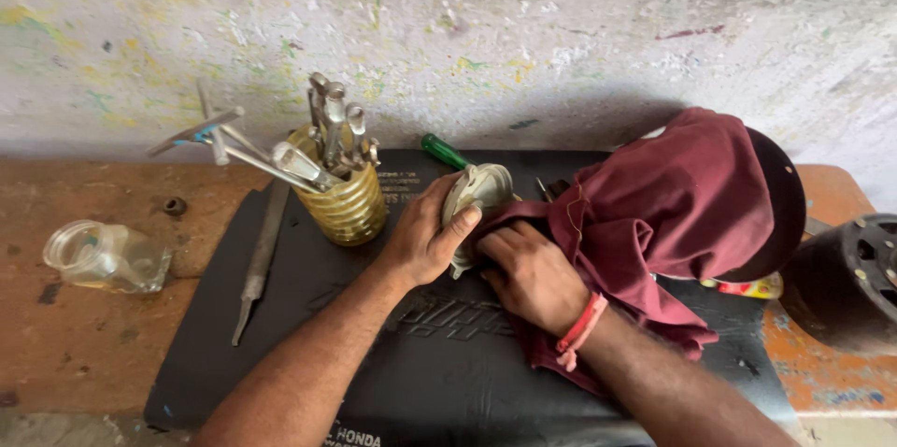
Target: The person uses a green-handled screwdriver to scrape residue from a circular metal part, then wipes it with a maroon cloth. The person repeats scraping and wiping on the same part throughout the clip.
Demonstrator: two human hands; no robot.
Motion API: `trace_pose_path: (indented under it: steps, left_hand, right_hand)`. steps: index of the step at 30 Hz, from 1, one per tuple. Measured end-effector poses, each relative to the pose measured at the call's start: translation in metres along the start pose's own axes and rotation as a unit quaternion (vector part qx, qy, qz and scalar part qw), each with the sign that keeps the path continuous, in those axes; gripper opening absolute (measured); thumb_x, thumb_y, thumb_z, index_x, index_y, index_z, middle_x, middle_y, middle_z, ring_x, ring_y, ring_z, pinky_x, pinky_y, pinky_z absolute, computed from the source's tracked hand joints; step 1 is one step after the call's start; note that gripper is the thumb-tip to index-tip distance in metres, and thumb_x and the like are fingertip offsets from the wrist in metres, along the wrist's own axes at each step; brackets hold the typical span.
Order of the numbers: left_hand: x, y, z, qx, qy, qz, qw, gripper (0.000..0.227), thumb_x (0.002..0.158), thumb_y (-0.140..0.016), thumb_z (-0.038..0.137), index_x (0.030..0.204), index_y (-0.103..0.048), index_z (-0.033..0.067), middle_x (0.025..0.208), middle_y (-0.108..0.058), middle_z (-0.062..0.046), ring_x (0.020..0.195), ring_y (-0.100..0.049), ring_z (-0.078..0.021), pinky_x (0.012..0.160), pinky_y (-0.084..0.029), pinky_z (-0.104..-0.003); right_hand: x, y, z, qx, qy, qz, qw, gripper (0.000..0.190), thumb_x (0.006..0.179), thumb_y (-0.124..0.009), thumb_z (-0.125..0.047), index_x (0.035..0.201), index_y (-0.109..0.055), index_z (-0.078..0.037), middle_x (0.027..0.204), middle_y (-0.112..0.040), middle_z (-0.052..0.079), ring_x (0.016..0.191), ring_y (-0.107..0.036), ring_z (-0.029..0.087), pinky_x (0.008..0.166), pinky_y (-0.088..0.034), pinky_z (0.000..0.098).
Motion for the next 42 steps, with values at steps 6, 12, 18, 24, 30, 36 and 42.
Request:
trace_pose_path:
  steps: [6,12,18,24,30,36,42]
  left_hand:
    - [-0.001,0.003,-0.030,-0.071,0.115,-0.022,0.991,0.060,0.100,-0.052,0.050,0.136,-0.059,0.0033,0.112,-0.074,-0.015,0.104,-0.071,-0.0246,0.090,-0.056,-0.037]
    - [0.000,0.007,-0.038,-0.163,0.090,-0.010,0.982,0.058,0.103,-0.054,0.046,0.139,-0.055,0.0003,0.119,-0.070,-0.014,0.110,-0.066,-0.0219,0.095,-0.054,-0.037]
    - [0.000,0.004,-0.029,-0.129,0.032,-0.004,0.991,0.058,0.105,-0.052,0.045,0.142,-0.054,-0.0006,0.117,-0.070,-0.016,0.109,-0.066,-0.0248,0.095,-0.054,-0.038]
    - [-0.001,0.003,-0.027,-0.044,0.016,0.046,0.998,0.055,0.108,-0.048,0.043,0.141,-0.053,-0.0008,0.121,-0.070,-0.018,0.113,-0.070,-0.0279,0.094,-0.056,-0.040]
    - [0.002,0.001,-0.030,-0.015,0.054,0.066,0.996,0.048,0.107,-0.047,0.041,0.132,-0.058,0.0011,0.111,-0.074,-0.017,0.102,-0.073,-0.0296,0.087,-0.057,-0.041]
    - [0.000,-0.002,-0.028,-0.008,0.062,0.102,0.993,0.045,0.105,-0.047,0.040,0.126,-0.060,0.0017,0.103,-0.074,-0.017,0.096,-0.073,-0.0313,0.083,-0.055,-0.042]
    - [-0.001,-0.003,-0.022,-0.023,0.033,0.151,0.988,0.042,0.107,-0.049,0.038,0.122,-0.063,0.0012,0.106,-0.075,-0.018,0.099,-0.073,-0.0322,0.085,-0.056,-0.042]
  right_hand:
    - [-0.002,-0.006,0.018,-0.049,-0.057,-0.007,0.997,0.037,0.073,-0.084,-0.018,0.101,-0.065,-0.003,0.092,-0.067,0.018,0.082,-0.066,0.038,0.068,-0.054,0.0462]
    - [-0.013,0.054,0.040,0.259,-0.164,0.252,0.918,0.003,0.099,-0.060,-0.002,0.100,-0.063,-0.002,0.091,-0.065,0.005,0.082,-0.058,0.011,0.072,-0.049,0.0283]
    - [-0.019,0.061,0.048,0.343,-0.077,0.350,0.868,0.014,0.097,-0.058,0.007,0.105,-0.052,-0.003,0.099,-0.058,0.001,0.092,-0.053,0.009,0.089,-0.049,0.0247]
    - [-0.009,-0.010,0.022,0.109,-0.170,0.015,0.979,0.038,0.089,-0.068,-0.013,0.125,-0.064,-0.003,0.124,-0.068,0.019,0.115,-0.065,0.031,0.096,-0.051,0.0398]
    - [-0.006,-0.040,-0.004,-0.105,-0.080,-0.112,0.985,0.076,0.082,-0.070,-0.028,0.145,-0.042,0.005,0.151,-0.037,0.033,0.145,-0.030,0.047,0.108,-0.023,0.0658]
    - [-0.005,-0.042,-0.008,-0.084,-0.046,-0.064,0.993,0.074,0.079,-0.072,-0.025,0.141,-0.045,0.006,0.149,-0.041,0.035,0.144,-0.034,0.049,0.113,-0.024,0.0631]
    - [-0.005,-0.018,-0.016,0.246,-0.016,-0.024,0.969,0.063,0.078,-0.069,-0.004,0.138,-0.054,0.007,0.133,-0.063,0.030,0.129,-0.058,0.044,0.111,-0.043,0.0486]
Point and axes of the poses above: each hand's wrist, its own x-axis towards the middle knuckle, its own y-axis out of the back of the hand, z = x × y, the point moved 5 cm from there along x, towards the middle knuckle
